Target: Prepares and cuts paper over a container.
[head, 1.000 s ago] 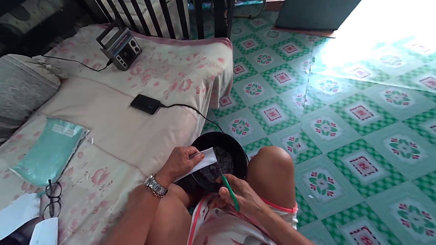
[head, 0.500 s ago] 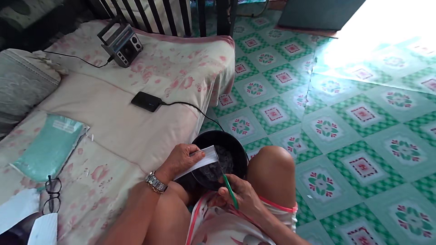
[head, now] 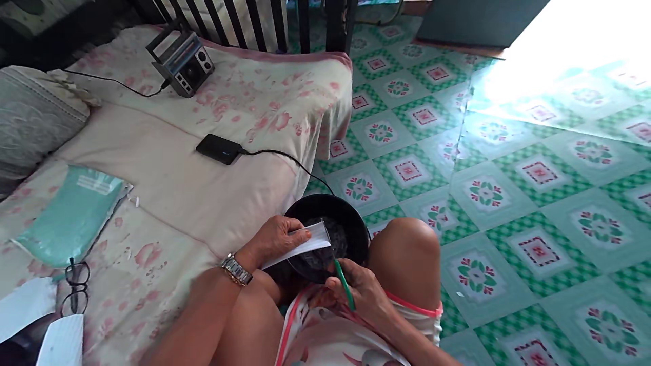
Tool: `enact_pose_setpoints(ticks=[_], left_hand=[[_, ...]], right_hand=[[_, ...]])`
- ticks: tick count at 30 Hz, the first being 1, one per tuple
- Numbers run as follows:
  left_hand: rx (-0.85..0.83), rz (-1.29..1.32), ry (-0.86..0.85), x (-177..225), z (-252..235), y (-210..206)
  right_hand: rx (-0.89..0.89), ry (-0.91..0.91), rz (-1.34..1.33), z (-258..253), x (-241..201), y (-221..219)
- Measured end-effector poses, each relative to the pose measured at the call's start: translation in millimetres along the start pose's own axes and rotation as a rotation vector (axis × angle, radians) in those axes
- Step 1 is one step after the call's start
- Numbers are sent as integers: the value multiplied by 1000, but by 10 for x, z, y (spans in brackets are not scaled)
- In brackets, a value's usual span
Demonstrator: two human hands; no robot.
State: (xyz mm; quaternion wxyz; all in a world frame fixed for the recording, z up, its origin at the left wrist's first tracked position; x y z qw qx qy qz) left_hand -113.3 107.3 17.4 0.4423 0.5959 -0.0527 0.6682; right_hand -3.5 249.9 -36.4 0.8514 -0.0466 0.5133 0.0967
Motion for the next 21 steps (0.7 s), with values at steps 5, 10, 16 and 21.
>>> enact_pose_setpoints(ticks=[5,10,16,21], left_hand=[[-13,0,1,-12,-6,-9],[-59,22,15,-24,-13,-69],[-109,29,40,-35,-22,-121],[-120,5,39,-41,-30,-132]], right_hand=[[47,34,37,13,-7,19],[5,0,36,-19,18,6],[65,28,76,36,34,31],[17,26,-38,62,80,17]])
Point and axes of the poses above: each hand's wrist, its own z-axis away from the middle knuckle, its own y-axis out of the back of the hand, x = y × z, the point moved 9 cm from there along -z, towards the middle knuckle, and after that the axes turned 11 degrees about -y, right-handed, at the moved point
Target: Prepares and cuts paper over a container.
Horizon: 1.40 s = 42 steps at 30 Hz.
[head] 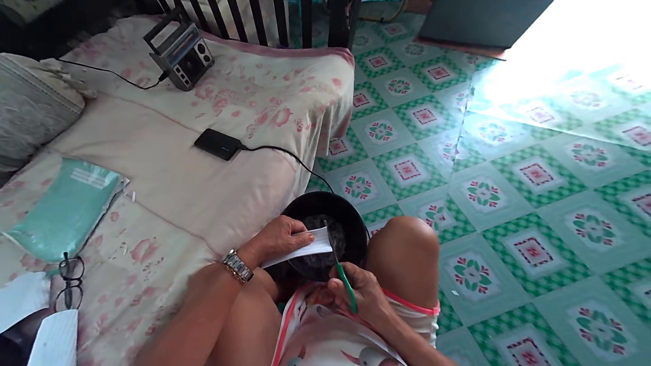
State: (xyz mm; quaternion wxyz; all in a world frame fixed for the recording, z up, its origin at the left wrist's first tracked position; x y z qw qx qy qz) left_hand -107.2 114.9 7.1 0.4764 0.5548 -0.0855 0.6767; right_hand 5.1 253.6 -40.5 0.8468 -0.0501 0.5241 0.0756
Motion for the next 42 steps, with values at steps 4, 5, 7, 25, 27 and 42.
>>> enact_pose_setpoints(ticks=[4,5,7,25,27,42], left_hand=[[170,-37,-33,34,42,170],[214,-52,-53,46,54,208],[258,-80,-83,64,66,241],[373,-145,-218,155,107,274],[339,-150,-229,159,91,238],[282,-152,-250,179,69,180]], right_hand=[[-133,-58,-4,50,5,-10],[-152,-61,24,68,-2,-1],[-180,-57,84,95,-12,14],[-168,-45,108,90,-85,15],[-159,-38,101,79,-91,10],[-125,-9,100,13,-150,-18]])
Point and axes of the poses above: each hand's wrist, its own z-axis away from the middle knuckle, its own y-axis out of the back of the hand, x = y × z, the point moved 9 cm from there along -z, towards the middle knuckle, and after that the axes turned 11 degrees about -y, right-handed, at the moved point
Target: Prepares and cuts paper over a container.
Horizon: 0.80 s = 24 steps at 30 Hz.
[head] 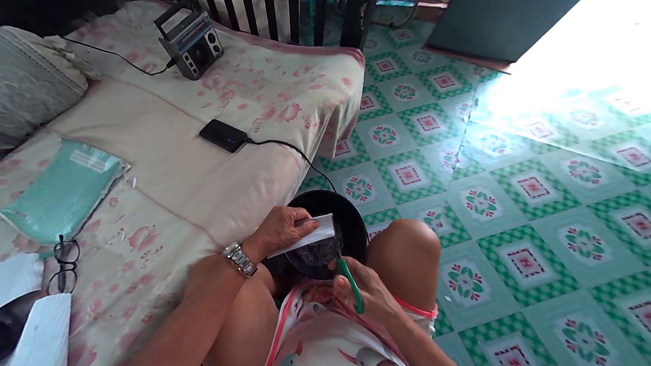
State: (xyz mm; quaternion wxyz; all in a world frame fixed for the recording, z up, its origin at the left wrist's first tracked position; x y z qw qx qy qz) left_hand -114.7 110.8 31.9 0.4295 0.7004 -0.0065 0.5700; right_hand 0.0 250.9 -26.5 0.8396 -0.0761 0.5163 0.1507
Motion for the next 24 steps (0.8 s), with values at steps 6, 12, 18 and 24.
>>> enact_pose_setpoints(ticks=[6,12,18,24], left_hand=[[0,0,-15,2,-3,-5],[-55,15,42,-29,-6,-25],[-83,47,80,-67,-8,-43],[-149,141,131,-100,-1,-124]], right_hand=[[18,30,5,5,-20,0],[79,22,-1,30,34,3],[169,74,18,65,22,13],[174,71,51,58,61,16]])
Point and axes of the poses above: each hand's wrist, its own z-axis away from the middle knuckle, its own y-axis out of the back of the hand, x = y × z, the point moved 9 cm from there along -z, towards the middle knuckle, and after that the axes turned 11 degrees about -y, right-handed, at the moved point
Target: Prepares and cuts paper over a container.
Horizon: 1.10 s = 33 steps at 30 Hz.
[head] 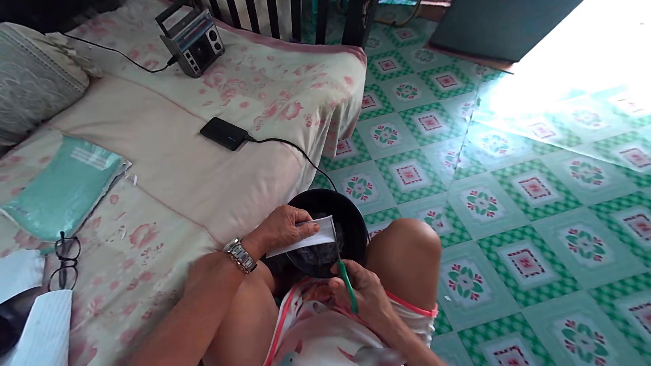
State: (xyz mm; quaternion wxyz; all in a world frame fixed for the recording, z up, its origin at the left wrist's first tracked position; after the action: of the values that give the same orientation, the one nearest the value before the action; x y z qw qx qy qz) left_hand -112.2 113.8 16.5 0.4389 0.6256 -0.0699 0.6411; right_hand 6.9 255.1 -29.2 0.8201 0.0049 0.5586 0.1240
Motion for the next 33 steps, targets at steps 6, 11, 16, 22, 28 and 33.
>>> enact_pose_setpoints(ticks=[6,11,16,22,28,33], left_hand=[[-54,75,6,8,1,-68],[-73,107,-8,-2,-8,-105],[-136,119,1,7,-2,-171],[-170,79,4,-3,-9,-199],[46,-23,-11,-27,-24,12],[173,-67,-63,2,-16,111]], right_hand=[[-2,17,4,-11,-15,6],[29,34,-48,-1,-6,13],[-11,2,-56,-19,5,-1],[7,8,-91,0,20,6],[-184,-88,-164,25,77,-21],[-248,-57,-79,72,36,-33]])
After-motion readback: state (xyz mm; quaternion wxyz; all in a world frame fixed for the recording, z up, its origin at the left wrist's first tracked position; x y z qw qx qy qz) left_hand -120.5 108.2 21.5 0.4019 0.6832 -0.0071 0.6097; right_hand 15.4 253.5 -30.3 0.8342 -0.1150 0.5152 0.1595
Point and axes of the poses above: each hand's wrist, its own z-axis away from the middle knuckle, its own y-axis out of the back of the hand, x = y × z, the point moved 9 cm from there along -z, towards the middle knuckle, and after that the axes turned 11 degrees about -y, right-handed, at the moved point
